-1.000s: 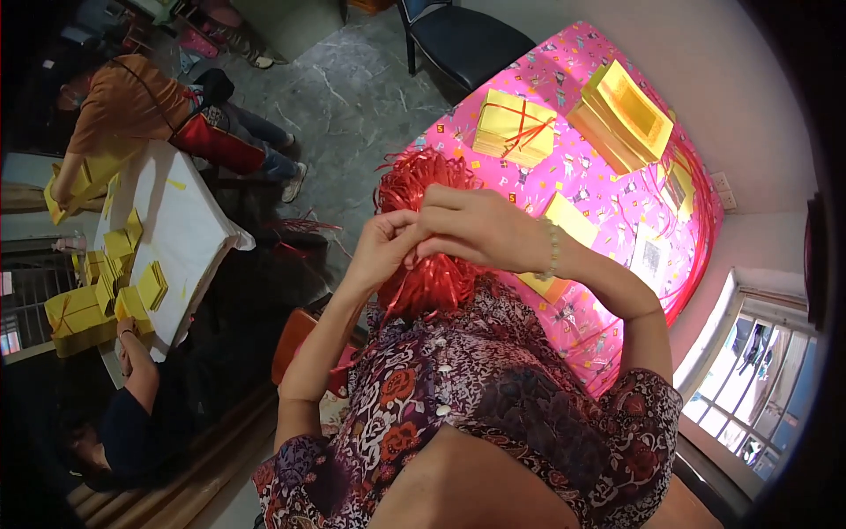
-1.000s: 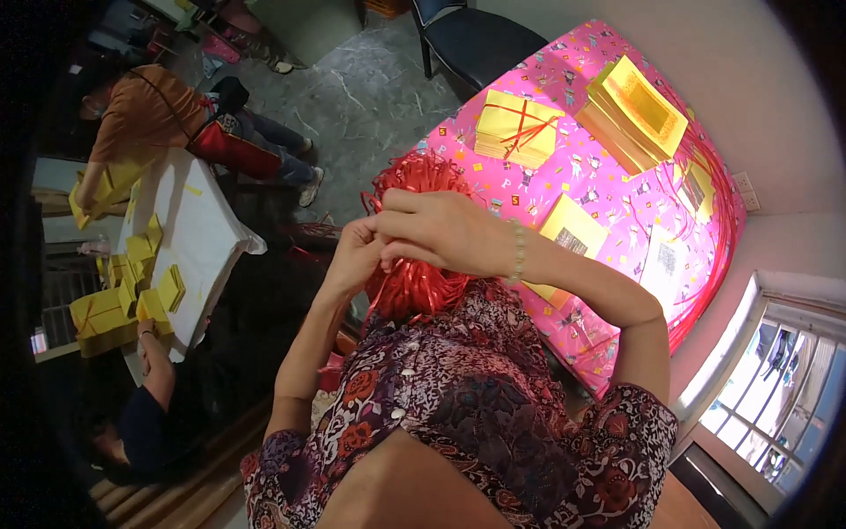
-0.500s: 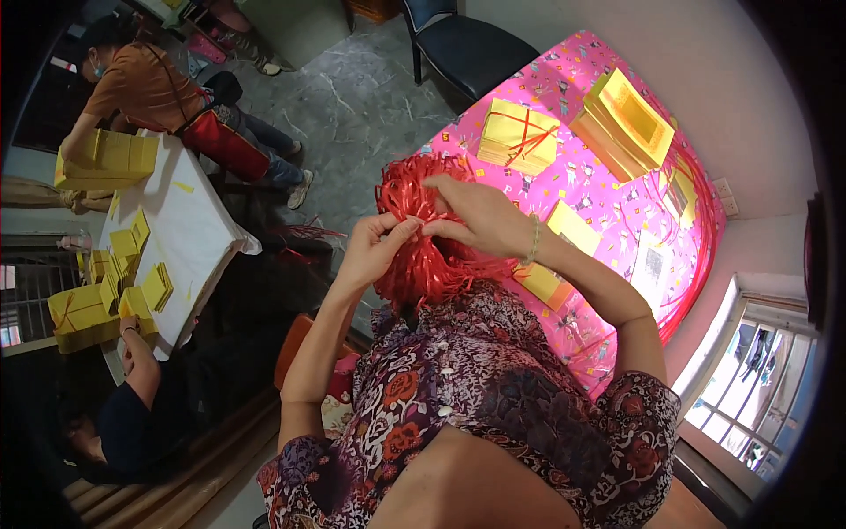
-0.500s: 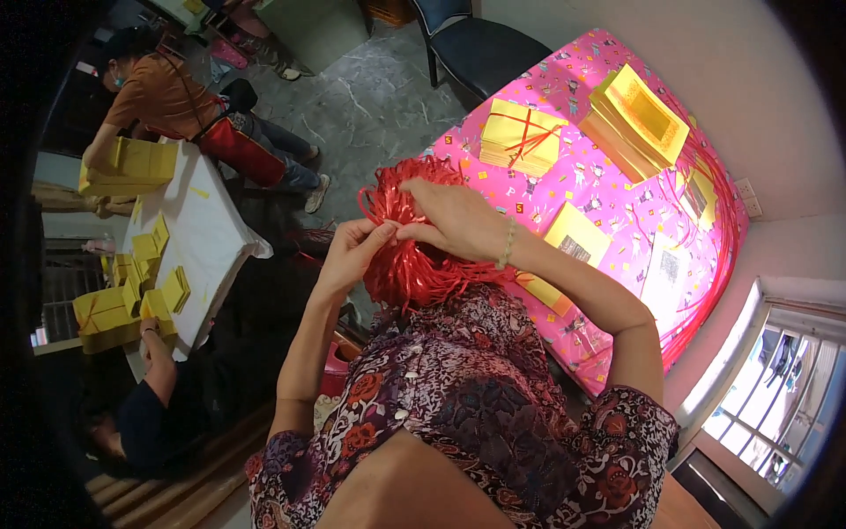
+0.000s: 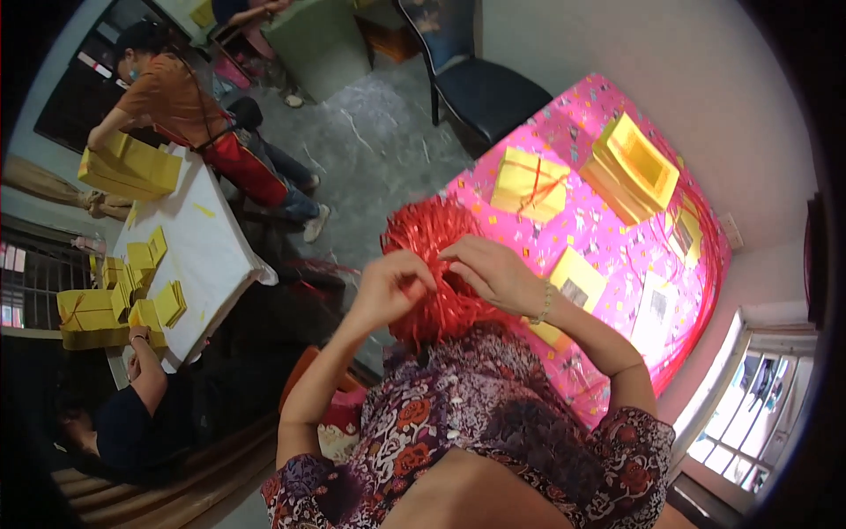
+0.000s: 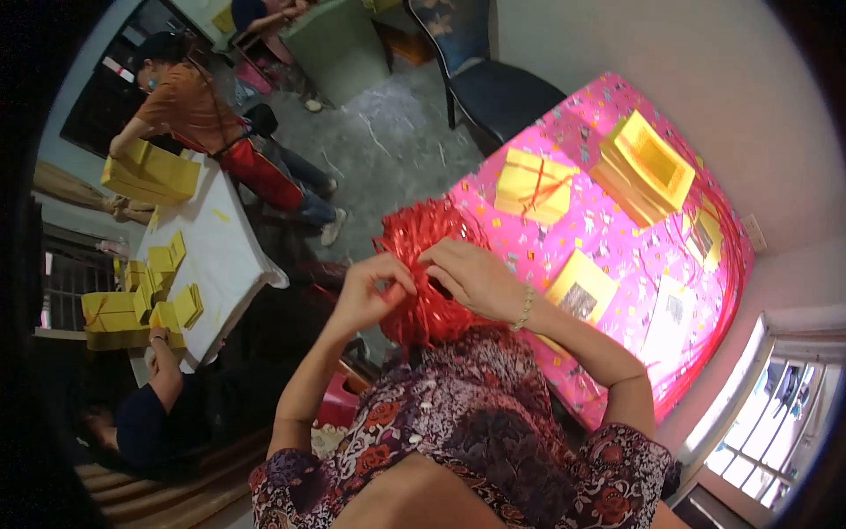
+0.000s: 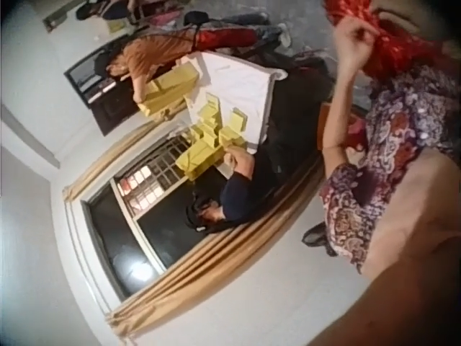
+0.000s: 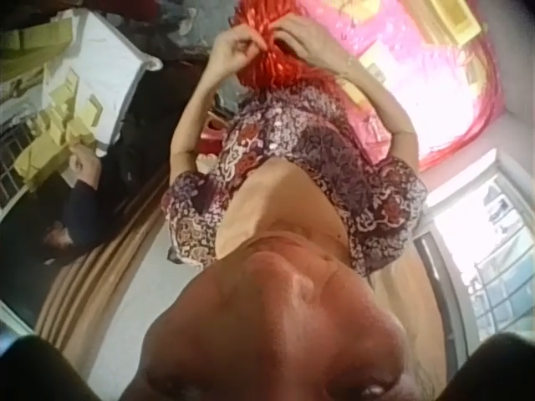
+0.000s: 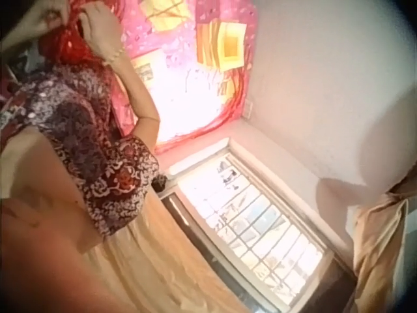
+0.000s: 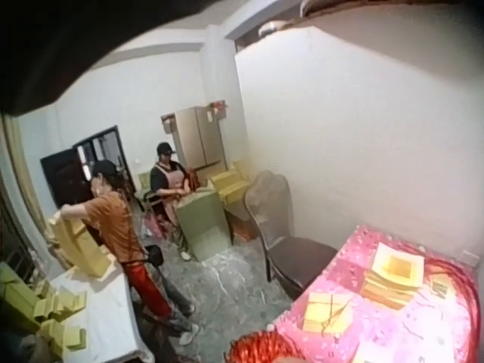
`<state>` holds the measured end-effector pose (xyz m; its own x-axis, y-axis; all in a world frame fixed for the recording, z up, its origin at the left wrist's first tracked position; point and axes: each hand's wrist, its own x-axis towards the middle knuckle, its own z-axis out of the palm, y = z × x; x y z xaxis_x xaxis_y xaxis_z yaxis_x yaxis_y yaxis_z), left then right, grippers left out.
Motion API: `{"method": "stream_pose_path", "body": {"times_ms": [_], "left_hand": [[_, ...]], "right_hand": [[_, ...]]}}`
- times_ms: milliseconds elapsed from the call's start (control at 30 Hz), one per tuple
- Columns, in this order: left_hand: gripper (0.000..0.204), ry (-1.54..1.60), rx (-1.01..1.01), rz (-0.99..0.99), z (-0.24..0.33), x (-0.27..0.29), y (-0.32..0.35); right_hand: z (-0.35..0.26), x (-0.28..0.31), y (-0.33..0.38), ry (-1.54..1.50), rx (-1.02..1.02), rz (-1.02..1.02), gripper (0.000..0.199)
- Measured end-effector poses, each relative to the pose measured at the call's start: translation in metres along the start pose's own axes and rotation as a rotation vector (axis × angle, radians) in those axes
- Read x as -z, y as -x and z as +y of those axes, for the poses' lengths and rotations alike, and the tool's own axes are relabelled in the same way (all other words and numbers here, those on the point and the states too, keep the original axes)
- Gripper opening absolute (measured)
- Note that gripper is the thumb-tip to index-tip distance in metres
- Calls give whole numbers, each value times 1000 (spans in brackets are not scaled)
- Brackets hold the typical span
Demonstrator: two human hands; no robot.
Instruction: Tying bundles of yellow paper stacks with red plastic ribbons.
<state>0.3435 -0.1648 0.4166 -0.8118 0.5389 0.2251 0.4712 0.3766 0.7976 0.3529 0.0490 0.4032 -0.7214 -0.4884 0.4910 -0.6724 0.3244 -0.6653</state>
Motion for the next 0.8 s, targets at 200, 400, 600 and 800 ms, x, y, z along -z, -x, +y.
{"method": "stream_pose_path", "body": {"times_ms": [200, 400, 600, 800], "left_hand": [[22, -674, -348, 218, 5, 4, 7], [18, -496, -427, 545, -16, 22, -3], [21, -520, -433, 719, -20, 50, -20], [21, -501, -315, 788, -37, 87, -38]], "right_hand": [[11, -19, -36, -24, 103, -51, 15], [23, -20, -87, -158, 167, -40, 18], [29, -11, -144, -205, 204, -177, 16], [45, -14, -202, -330, 224, -301, 16]]}}
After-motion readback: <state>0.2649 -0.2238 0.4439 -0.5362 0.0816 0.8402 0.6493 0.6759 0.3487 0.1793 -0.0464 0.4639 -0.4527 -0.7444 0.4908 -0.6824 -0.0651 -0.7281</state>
